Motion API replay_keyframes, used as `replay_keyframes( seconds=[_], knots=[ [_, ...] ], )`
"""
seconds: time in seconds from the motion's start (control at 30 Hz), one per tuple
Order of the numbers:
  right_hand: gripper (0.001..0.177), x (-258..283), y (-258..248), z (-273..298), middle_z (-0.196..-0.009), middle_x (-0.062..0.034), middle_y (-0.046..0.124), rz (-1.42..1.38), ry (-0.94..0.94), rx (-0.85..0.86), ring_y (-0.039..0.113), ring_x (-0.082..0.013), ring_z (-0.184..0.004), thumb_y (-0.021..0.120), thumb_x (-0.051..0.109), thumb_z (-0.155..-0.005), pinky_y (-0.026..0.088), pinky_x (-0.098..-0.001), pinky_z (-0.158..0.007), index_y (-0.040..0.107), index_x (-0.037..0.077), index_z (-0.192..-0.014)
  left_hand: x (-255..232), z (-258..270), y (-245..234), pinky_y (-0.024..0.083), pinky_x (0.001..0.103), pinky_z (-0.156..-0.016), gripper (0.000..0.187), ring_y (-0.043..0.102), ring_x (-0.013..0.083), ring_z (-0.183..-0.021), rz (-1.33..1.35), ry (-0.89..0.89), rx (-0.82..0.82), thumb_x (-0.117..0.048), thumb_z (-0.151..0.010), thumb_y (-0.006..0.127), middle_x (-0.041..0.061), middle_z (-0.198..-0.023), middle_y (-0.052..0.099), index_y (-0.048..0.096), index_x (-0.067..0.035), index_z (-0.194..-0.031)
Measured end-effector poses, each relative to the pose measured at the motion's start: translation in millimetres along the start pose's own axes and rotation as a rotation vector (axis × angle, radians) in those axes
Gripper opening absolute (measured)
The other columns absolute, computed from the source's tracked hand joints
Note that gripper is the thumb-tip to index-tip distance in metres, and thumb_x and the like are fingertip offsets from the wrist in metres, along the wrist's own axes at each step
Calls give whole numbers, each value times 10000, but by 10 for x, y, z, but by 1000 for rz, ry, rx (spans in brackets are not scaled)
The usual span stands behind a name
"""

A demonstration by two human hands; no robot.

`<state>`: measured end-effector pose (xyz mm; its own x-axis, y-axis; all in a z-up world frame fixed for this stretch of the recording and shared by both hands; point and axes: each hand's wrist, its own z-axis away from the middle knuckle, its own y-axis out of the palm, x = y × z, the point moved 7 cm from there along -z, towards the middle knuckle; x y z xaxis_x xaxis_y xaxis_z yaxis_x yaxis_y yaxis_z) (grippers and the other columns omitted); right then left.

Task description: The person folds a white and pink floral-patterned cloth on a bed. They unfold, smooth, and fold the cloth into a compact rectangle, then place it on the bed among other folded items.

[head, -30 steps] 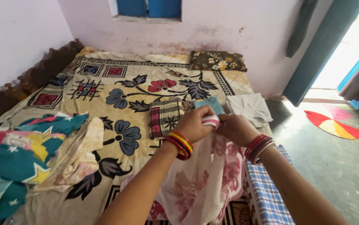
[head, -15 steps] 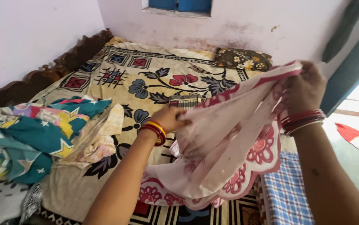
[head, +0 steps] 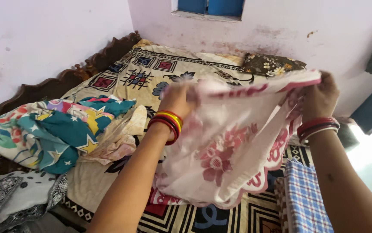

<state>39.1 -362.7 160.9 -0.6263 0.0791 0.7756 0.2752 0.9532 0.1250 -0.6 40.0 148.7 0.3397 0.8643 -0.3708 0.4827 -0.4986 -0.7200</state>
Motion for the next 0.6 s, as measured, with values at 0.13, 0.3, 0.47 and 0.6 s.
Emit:
replay_keyframes(
  seconds=[0.13, 0.3, 0.47, 0.6],
  knots=[
    [245, -368, 316, 299, -858, -73, 709, 255, 95, 167, 671, -135, -658, 554, 27, -998, 536, -280, -552, 656, 17, -1220, 207, 476, 828, 508, 420, -1052, 571, 651, 332, -1205, -135, -2, 678, -361, -779, 799, 166, -1278, 689, 656, -155, -1292],
    [294, -536, 998, 865, -813, -117, 732, 602, 5, 493, 715, -204, -717, 697, 128, -857, 559, -345, -669, 730, 69, -1143, -472, 394, 1147, 513, 420, -997, 697, 639, 346, -1196, 499, 154, 283, -338, -820, 796, 203, -1301, 646, 507, -130, -1419],
    [296, -423, 1110, 1009, -764, -113, 732, 711, 50, 539, 721, -239, -695, 746, 238, -809, 545, -368, -658, 760, 120, -1080, -581, 425, 1125, 567, 452, -888, 419, 714, 348, -1065, 242, -17, 306, -308, -894, 744, 140, -1157, 757, 633, -206, -1286],
    [298, -309, 1041, 948, -774, -107, 722, 760, -29, 516, 706, -237, -714, 777, 290, -801, 540, -371, -663, 752, 86, -1017, -653, 500, 783, 554, 494, -726, 361, 708, 358, -929, 246, 109, 73, -226, -857, 716, 116, -1044, 736, 574, -167, -1184]
  ],
)
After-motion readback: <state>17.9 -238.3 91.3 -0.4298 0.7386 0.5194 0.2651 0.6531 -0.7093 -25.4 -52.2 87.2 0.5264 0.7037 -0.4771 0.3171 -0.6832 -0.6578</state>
